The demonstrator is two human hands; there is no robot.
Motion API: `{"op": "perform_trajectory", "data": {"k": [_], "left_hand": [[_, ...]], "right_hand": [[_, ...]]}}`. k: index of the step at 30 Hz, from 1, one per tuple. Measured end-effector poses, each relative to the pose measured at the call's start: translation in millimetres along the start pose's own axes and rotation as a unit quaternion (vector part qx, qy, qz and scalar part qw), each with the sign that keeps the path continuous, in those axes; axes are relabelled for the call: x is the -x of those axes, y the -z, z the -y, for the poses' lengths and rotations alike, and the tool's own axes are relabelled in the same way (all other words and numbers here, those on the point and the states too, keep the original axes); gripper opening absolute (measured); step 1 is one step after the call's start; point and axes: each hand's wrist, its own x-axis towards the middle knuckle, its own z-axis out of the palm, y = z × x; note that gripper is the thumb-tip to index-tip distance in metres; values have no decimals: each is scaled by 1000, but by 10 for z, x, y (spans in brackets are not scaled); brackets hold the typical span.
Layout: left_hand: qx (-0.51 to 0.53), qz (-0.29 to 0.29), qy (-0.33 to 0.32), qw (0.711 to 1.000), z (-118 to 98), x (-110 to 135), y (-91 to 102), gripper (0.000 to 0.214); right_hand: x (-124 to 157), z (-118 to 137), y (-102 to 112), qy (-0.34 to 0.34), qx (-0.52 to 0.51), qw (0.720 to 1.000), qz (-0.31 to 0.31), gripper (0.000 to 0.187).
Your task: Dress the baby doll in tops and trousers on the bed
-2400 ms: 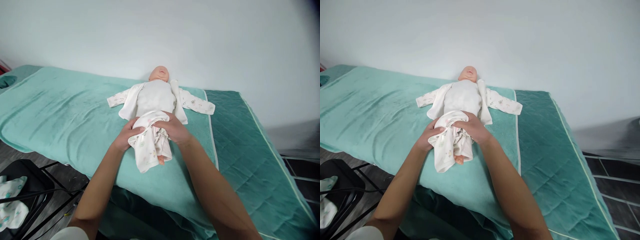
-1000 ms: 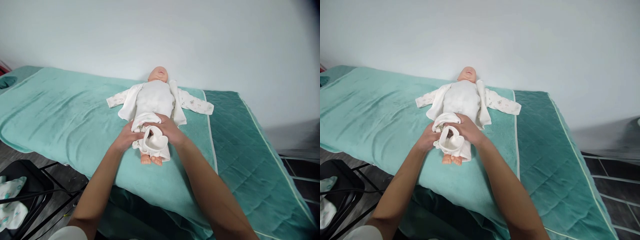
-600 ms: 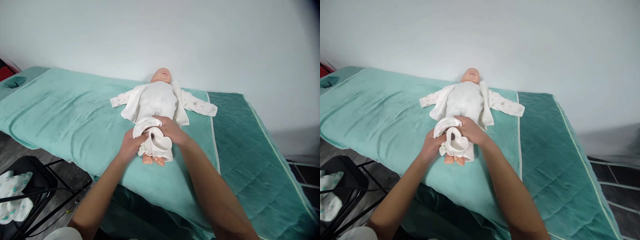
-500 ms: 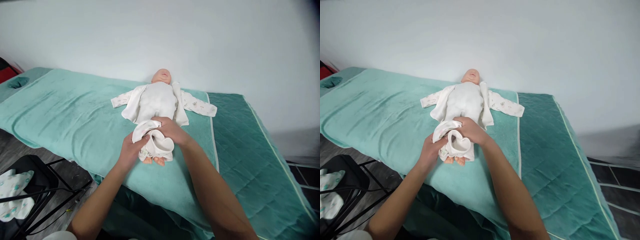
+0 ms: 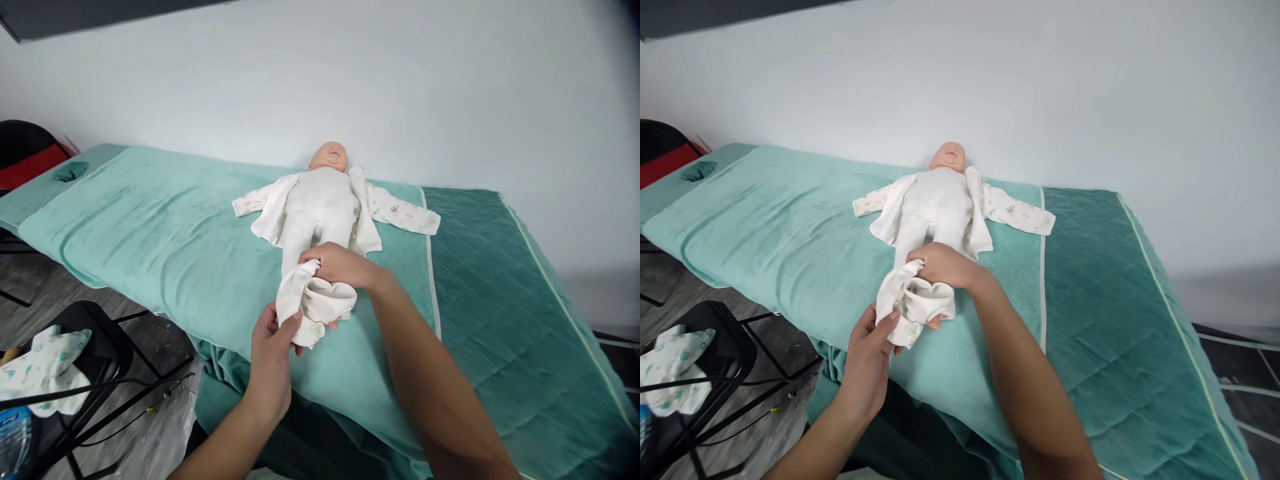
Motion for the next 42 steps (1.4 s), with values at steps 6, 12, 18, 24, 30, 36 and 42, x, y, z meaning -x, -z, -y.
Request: {"op": "perform_trajectory", "data": {"k": [6,12,18,24,30,36,42], "left_hand": [[50,-33,19,998,287,112,39,33],[6,-72,-9,997,281,-65,289,40],[-108,-10,8,994,82,-257,447,50],[-190,28,18,981,13,-248,474,52],[-169,72,34,982,-77,-268,487,53],[-131,152,32,979,-84,-386,523,41],[-221,161,-15,962,-77,-592,606,14]], "right_hand": [[12,55,-23,-22,113,993,29,13],[14,107,-96,-30,195,980,15,14],[-11,105,-152,-38,225,974,-6,24],[-14,68,-157,-29,223,974,-6,23],[-24,31,-135,-17,190,982,-4,22],[-1,32,-123,-11,118,993,-21,33],[22,25,-124,-14,77,997,-28,39]]}}
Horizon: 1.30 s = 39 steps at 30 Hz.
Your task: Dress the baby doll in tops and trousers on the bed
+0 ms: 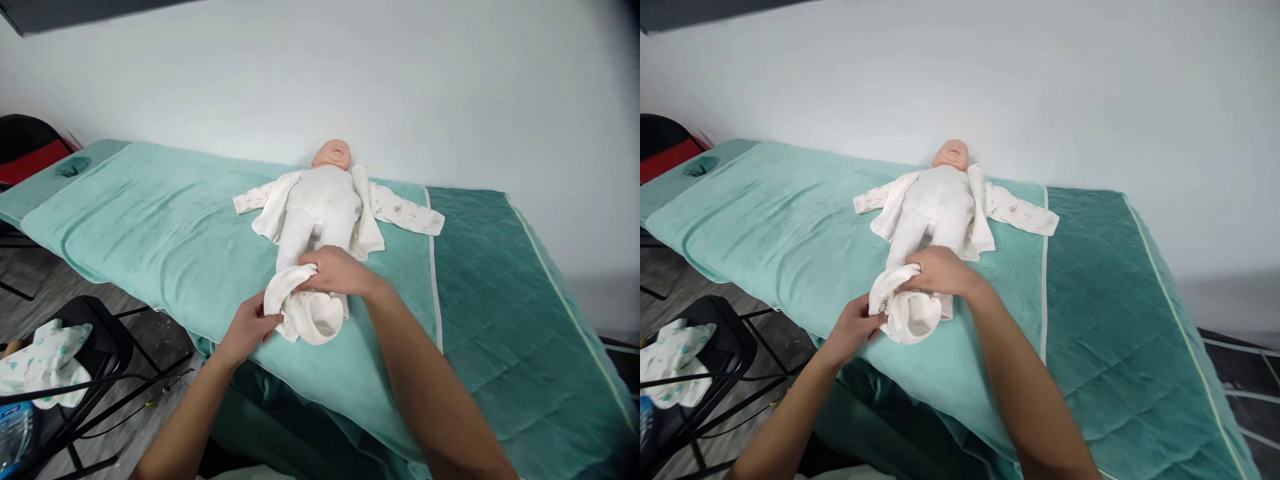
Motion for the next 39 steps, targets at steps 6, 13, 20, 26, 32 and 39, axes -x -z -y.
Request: {"op": "perform_trajectory", "data": {"k": [6,13,20,26,32,39], "left_hand": [[-108,-24,-73,991,-97,-247,116,7],[-184,-68,-153,969,-98,-502,219,6],[-204,-146,-208,946,-100,-678,218,24],[-216,-138,-237,937,-124,-753,226,27],[-234,-131,-213,939,-73,-801,201,24],[-130,-271,-189,935,90,-498,121,21]], "right_hand": [[2,-49,36,20,-4,1000,7,40],[39,-23,83,13,10,999,32,31],[55,-10,97,-4,-8,999,34,31],[52,-44,67,11,-44,999,-18,29],[-38,-109,-50,-4,-77,989,-124,24],[-70,-95,-78,-12,-79,985,-150,20]]}}
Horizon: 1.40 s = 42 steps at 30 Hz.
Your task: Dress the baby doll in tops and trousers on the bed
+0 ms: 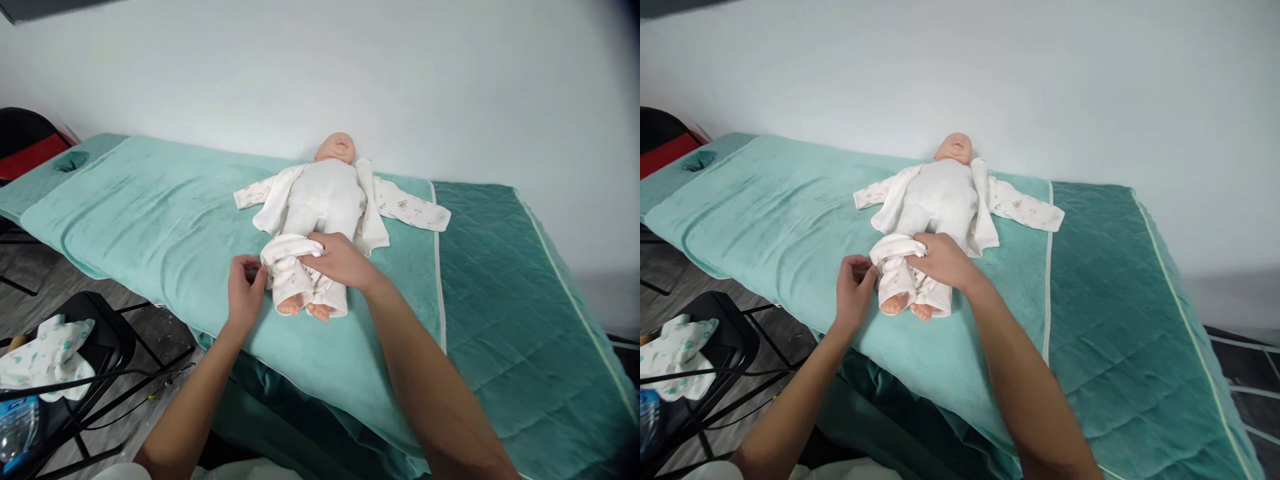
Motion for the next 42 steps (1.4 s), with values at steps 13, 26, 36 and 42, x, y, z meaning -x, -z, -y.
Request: {"op": "perform_trajectory", "data": {"k": [13,26,36,42], "left_hand": [[57,183,133,972,-257,536,61,35],[-138,70,-21,988,-48,173,-101,17],[145,-9,14,989,-43,-36,-33,20],[82,181,-5,980,-9,-435,-104,30]], "right_hand": [[-13,1,-2,7,-1,1000,5,22],[34,-79,129,15,-140,986,89,43],[39,-52,176,13,-130,984,119,42],[22,-40,121,12,-72,994,85,31]]}}
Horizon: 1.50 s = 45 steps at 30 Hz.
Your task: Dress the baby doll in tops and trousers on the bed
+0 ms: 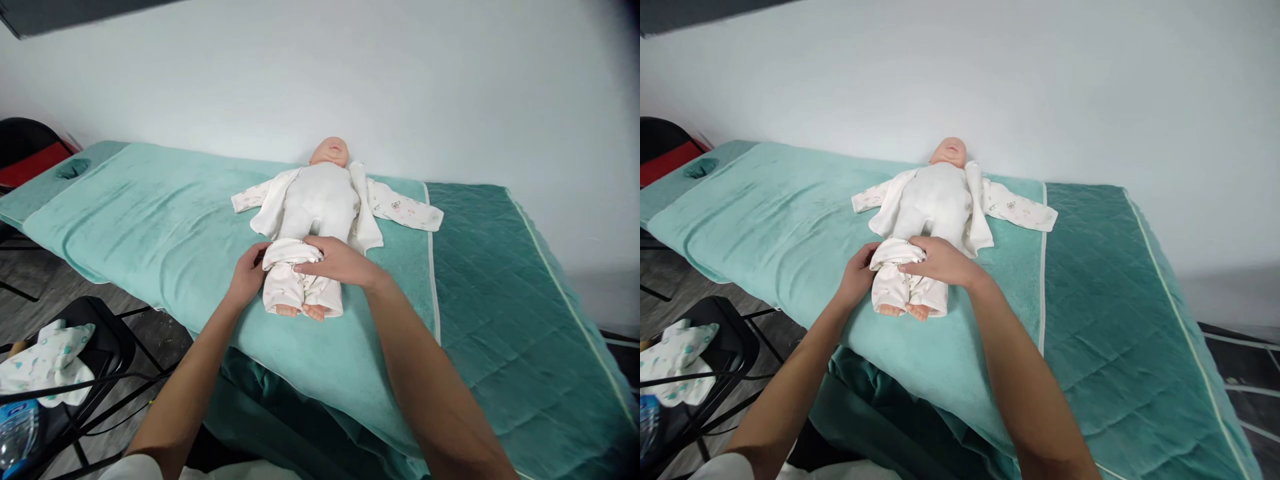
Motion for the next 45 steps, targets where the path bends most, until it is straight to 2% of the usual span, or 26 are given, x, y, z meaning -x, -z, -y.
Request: {"op": "perform_trajectory", "data": {"k": [2,6,10,14,20,30,34,37,40,45], "left_hand": [[7,76,3,997,-3,-94,60,35],[56,170,34,983,-73,-171,213,42],[80,236,75,966,-173,-193,324,44],[58,268,119,954,-199,-253,350,44],[50,241,109,963,-109,-291,318,34],[74,145,64,985,34,-279,261,29],[74,111,55,990,63,-329,201,31],[75,101,43,991,73,-370,162,27],[74,99,41,991,82,-393,151,25],[60,146,36,987,91,-388,177,28]], "right_hand": [[-8,-5,-10,3,12,1000,-16,31],[-14,-25,-9,9,-12,1000,-19,31],[-12,-45,-9,13,-35,999,-24,31],[-20,-72,-28,25,-44,998,-38,30],[-23,-90,-32,21,-62,997,-43,30],[33,-33,31,-3,-26,999,-19,32],[55,-17,48,-13,-31,999,-6,39],[52,-25,43,-17,-47,999,-16,41],[27,-34,19,-24,-37,998,-49,34],[-13,-29,-14,-32,1,997,-77,23]]}}
